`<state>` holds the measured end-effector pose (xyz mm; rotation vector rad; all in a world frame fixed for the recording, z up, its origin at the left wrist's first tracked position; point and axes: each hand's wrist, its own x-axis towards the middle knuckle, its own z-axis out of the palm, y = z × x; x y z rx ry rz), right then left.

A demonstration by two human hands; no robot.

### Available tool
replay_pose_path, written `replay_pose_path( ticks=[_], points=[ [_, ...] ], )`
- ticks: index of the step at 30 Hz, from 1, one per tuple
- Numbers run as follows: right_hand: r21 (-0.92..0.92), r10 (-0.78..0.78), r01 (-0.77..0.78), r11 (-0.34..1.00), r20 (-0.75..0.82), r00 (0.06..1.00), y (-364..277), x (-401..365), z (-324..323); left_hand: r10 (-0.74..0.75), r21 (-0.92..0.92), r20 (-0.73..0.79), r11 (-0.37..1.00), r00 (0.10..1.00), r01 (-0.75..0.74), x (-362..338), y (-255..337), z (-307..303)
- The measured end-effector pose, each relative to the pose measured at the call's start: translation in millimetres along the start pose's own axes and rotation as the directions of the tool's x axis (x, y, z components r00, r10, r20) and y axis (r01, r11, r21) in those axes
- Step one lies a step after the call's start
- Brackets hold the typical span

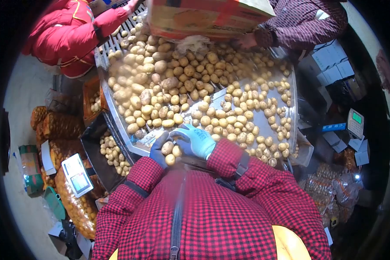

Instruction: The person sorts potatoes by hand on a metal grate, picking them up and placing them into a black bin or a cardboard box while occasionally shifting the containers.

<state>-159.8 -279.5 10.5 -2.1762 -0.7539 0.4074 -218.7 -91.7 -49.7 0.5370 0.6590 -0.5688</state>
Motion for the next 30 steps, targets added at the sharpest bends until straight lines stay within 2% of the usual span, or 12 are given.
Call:
replay_pose_path(
  ticks=[2,4,5,7,9,12,15,18,19,20,23,30],
  points=[
    [0.071,-0.013,0.007,0.997,0.080,0.997,-17.0,4.5,-11.1,0.046,-0.025,0.026,0.999,0.999,-0.046,-13.4,7.5,2.8],
    [0.266,-0.007,0.007,0.964,-0.001,1.000,-21.5,14.5,-9.8,0.051,-0.121,0.197,0.992,0.979,-0.027,-27.4,19.5,-1.3],
    [0.362,0.003,0.011,0.932,-0.038,0.999,-27.0,20.4,-9.9,0.107,-0.130,0.163,0.988,0.981,-0.086,-30.3,23.5,-4.4],
    [0.662,0.290,-0.270,0.699,0.082,0.954,-39.2,29.7,-19.4,0.213,-0.141,0.089,0.970,0.973,-0.199,-37.3,30.3,-11.5],
    [0.645,0.263,-0.171,0.745,-0.048,0.964,-25.1,41.4,-15.8,0.268,-0.240,0.163,0.944,0.949,-0.225,-64.0,43.5,-2.8],
    [0.406,0.049,0.062,0.912,-0.256,0.965,1.5,52.5,-4.4,0.484,-0.096,-0.110,0.864,0.868,-0.495,-78.7,48.5,-7.1],
    [0.237,0.021,0.034,0.971,-0.226,0.974,26.7,59.1,16.9,0.284,-0.443,0.180,0.878,0.942,-0.181,-107.5,62.7,-50.0],
    [0.051,-0.027,0.036,0.998,-0.166,0.986,8.7,62.6,26.8,0.374,-0.387,0.065,0.864,0.925,-0.322,-133.7,66.8,-85.3],
    [-0.043,-0.054,0.048,0.998,-0.159,0.986,8.8,65.6,27.9,0.391,-0.346,0.045,0.870,0.919,-0.352,-144.3,65.8,-94.0],
    [0.063,-0.038,0.047,0.997,-0.136,0.990,7.7,70.2,29.9,0.413,-0.340,-0.158,0.830,0.897,-0.442,-151.5,62.8,-104.7],
    [-0.089,-0.141,0.129,0.988,-0.144,0.979,-4.6,94.2,31.4,0.477,-0.454,-0.133,0.750,0.869,-0.481,-168.9,36.8,-185.9],
    [-0.407,-0.439,0.394,0.824,-0.019,0.898,-37.6,166.4,66.2,0.541,-0.508,-0.364,0.566,0.758,-0.649,-205.2,21.0,-219.6]
  ],
)
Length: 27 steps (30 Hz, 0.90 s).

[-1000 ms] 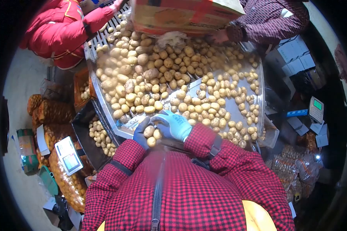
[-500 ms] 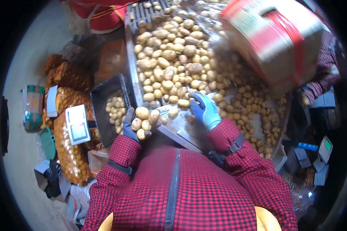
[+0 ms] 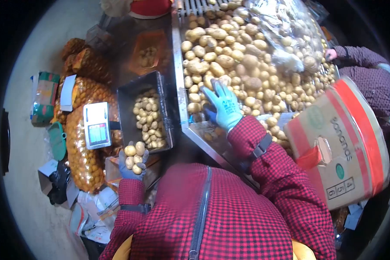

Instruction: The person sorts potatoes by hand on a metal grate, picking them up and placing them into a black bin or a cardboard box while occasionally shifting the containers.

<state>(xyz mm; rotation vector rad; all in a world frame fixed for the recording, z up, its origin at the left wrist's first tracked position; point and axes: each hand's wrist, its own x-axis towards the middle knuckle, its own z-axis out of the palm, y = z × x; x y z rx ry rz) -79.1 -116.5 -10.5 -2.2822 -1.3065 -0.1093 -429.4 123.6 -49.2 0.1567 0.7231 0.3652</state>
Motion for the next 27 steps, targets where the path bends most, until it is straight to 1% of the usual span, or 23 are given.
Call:
replay_pose_path(
  ticks=[1,3,4,6,7,8,9,10,11,12,13,14,15,17,18,19,20,21,22,23,24,26,27],
  points=[
    [-0.071,-0.001,0.000,0.997,-0.006,1.000,-2.0,10.4,1.4,0.011,-0.065,-0.032,0.998,0.999,-0.013,2.2,1.6,1.8],
    [-0.041,-0.015,0.014,0.999,-0.011,1.000,-2.5,23.3,4.7,0.002,-0.186,-0.080,0.982,0.997,-0.017,12.9,-0.6,17.0],
    [-0.025,-0.027,0.027,0.999,-0.013,1.000,0.4,26.2,6.9,0.020,-0.114,-0.050,0.993,0.999,-0.025,24.6,5.1,8.9],
    [0.004,0.000,0.000,1.000,-0.014,1.000,-5.4,26.0,0.8,-0.001,-0.196,-0.100,0.980,0.995,-0.019,46.0,9.2,26.7],
    [0.016,0.013,-0.012,1.000,-0.059,0.998,-13.4,21.0,-1.9,-0.022,-0.231,-0.126,0.973,0.992,-0.007,58.9,11.1,34.4],
    [0.078,0.032,-0.022,0.997,-0.132,0.991,-19.0,17.6,3.0,0.126,-0.201,-0.108,0.969,0.986,-0.146,84.5,11.4,11.4],
    [0.079,0.038,-0.025,0.997,-0.175,0.984,-23.0,13.5,12.7,0.110,-0.121,-0.112,0.985,0.988,-0.124,102.8,17.1,8.9],
    [0.142,0.111,-0.115,0.983,0.039,0.993,-35.2,12.3,1.9,0.095,-0.039,-0.116,0.994,0.989,-0.100,121.8,22.3,7.1],
    [0.186,0.107,-0.096,0.978,-0.049,0.993,-43.4,0.4,4.9,0.079,0.042,-0.119,0.996,0.990,-0.074,141.0,27.2,5.0],
    [0.161,0.070,-0.053,0.986,-0.107,0.992,-47.6,-8.3,2.1,0.053,0.011,-0.030,0.999,0.998,-0.053,168.4,37.0,-15.1],
    [0.141,0.027,-0.005,0.990,-0.156,0.987,-51.9,-17.5,-2.9,0.079,-0.072,-0.120,0.993,0.990,-0.089,180.3,39.2,-12.2],
    [0.166,0.083,-0.057,0.984,-0.157,0.984,-57.5,-28.0,-9.3,0.039,-0.061,-0.107,0.997,0.993,-0.045,198.5,47.0,-20.7],
    [0.200,0.132,-0.098,0.975,-0.160,0.978,-62.1,-38.4,-13.2,-0.033,-0.095,-0.163,0.995,0.986,0.018,208.3,50.2,-20.9],
    [0.263,0.223,-0.190,0.946,-0.102,0.970,-66.4,-72.9,-16.1,0.026,0.212,-0.299,0.977,0.954,0.040,201.3,32.9,10.6],
    [0.255,0.217,-0.189,0.948,-0.085,0.973,-72.3,-87.2,-33.4,0.079,0.424,-0.256,0.905,0.963,0.038,206.4,27.3,4.2],
    [0.188,0.180,-0.144,0.972,-0.190,0.965,-87.5,-93.4,-71.8,0.147,0.540,-0.199,0.841,0.969,-0.016,233.9,42.7,-36.0],
    [0.111,0.158,-0.141,0.984,-0.158,0.975,-98.6,-105.8,-97.6,0.187,0.582,-0.267,0.813,0.945,0.004,237.2,44.9,-44.9],
    [0.040,0.133,-0.129,0.991,-0.123,0.983,-110.8,-118.1,-121.6,0.301,0.673,-0.284,0.739,0.910,-0.034,236.9,44.3,-48.8],
    [-0.020,0.105,-0.110,0.994,-0.165,0.981,-120.7,-125.6,-152.1,0.271,0.645,-0.397,0.762,0.877,0.057,241.2,53.4,-55.6],
    [-0.089,0.062,-0.083,0.993,-0.210,0.976,-124.5,-130.1,-187.8,-0.002,0.519,-0.424,0.819,0.906,0.245,208.0,51.9,-32.5],
    [-0.163,0.008,-0.051,0.985,-0.252,0.968,-127.2,-137.4,-220.3,0.035,0.591,-0.411,0.771,0.911,0.237,202.0,54.0,-25.2],
    [-0.319,0.072,-0.177,0.931,-0.315,0.946,-133.3,-168.5,-258.6,0.241,0.803,-0.328,0.580,0.913,0.136,192.9,54.6,-12.2],
    [-0.364,0.152,-0.294,0.884,-0.369,0.917,-136.5,-183.6,-266.0,0.321,0.879,-0.263,0.468,0.910,0.090,183.7,51.5,-2.3]
  ],
)
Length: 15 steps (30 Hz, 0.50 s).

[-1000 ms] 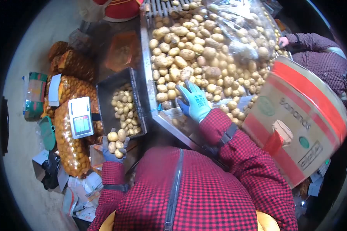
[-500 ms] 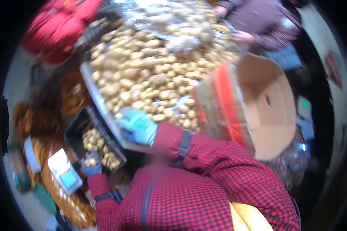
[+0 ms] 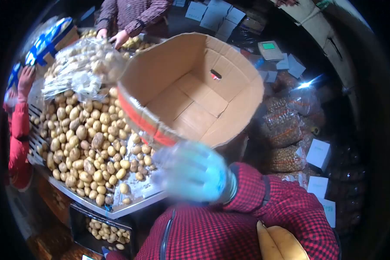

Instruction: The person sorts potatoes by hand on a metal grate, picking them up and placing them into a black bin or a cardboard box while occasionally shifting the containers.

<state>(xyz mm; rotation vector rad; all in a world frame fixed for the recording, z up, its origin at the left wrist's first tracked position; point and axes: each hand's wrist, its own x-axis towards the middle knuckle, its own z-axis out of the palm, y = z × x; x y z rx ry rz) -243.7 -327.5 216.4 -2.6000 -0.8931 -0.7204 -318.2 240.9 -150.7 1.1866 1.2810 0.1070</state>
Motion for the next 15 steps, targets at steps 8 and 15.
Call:
replay_pose_path(
  ticks=[8,15],
  points=[
    [-0.235,0.356,-0.335,0.912,0.052,0.933,30.8,-107.1,10.8,0.478,0.373,0.518,0.621,0.710,-0.690,-176.7,8.2,156.3],
    [-0.334,0.344,-0.343,0.878,-0.056,0.937,38.5,-129.4,27.1,0.212,0.082,0.971,0.145,0.112,-0.986,-307.4,-76.1,258.1]
  ],
)
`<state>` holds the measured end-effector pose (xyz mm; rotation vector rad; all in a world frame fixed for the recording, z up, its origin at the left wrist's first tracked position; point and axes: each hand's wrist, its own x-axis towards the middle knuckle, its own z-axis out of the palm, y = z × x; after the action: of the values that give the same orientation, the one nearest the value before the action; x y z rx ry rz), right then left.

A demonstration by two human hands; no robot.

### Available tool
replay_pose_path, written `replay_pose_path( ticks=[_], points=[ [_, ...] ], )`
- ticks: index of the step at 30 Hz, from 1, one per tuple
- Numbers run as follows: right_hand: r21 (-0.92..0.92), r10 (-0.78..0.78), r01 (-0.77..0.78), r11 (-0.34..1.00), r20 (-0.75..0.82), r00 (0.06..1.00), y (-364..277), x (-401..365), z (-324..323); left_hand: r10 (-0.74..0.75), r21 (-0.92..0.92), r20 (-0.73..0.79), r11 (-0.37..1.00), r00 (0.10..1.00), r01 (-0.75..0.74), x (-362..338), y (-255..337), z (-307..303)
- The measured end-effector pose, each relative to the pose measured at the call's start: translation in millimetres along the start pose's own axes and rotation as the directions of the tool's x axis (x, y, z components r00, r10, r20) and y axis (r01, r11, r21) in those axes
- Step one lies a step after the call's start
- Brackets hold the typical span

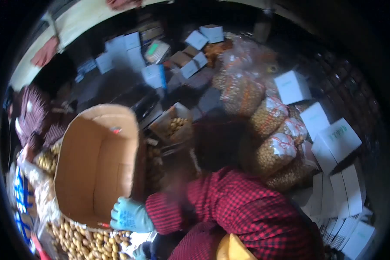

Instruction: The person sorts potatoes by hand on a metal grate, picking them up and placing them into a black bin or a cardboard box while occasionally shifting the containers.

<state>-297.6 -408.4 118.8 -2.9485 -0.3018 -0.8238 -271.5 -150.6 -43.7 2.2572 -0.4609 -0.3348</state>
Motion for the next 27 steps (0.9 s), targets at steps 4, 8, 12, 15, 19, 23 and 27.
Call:
replay_pose_path(
  ticks=[4,8,12,15,19,23,27],
  points=[
    [0.076,-0.039,0.028,0.997,0.148,0.988,-0.6,-10.0,18.5,0.215,0.093,0.182,0.968,0.959,-0.234,22.1,27.8,53.5],
    [0.128,-0.095,0.088,0.988,0.044,0.995,4.0,-24.2,7.9,0.404,0.123,0.266,0.886,0.875,-0.446,40.0,47.5,87.5],
    [0.125,-0.106,0.136,0.983,-0.225,0.969,-15.1,-27.9,-30.1,0.512,0.131,0.300,0.813,0.805,-0.567,52.8,53.1,105.7],
    [0.122,-0.161,0.194,0.973,-0.240,0.957,-34.9,-30.7,-71.6,0.545,0.151,0.304,0.782,0.782,-0.604,60.0,53.1,111.1],
    [-0.015,-0.167,0.167,0.986,-0.172,0.971,-27.5,-41.0,-135.4,0.580,0.185,0.314,0.739,0.751,-0.648,64.3,58.6,118.3],
    [-0.221,-0.137,0.114,0.969,-0.093,0.986,0.6,-58.6,-198.8,0.610,0.238,0.303,0.695,0.732,-0.678,68.1,64.3,127.6],
    [-0.391,-0.101,0.064,0.918,-0.074,0.992,35.3,-92.3,-266.1,0.627,0.299,0.297,0.655,0.720,-0.694,73.0,72.4,144.1]
  ],
)
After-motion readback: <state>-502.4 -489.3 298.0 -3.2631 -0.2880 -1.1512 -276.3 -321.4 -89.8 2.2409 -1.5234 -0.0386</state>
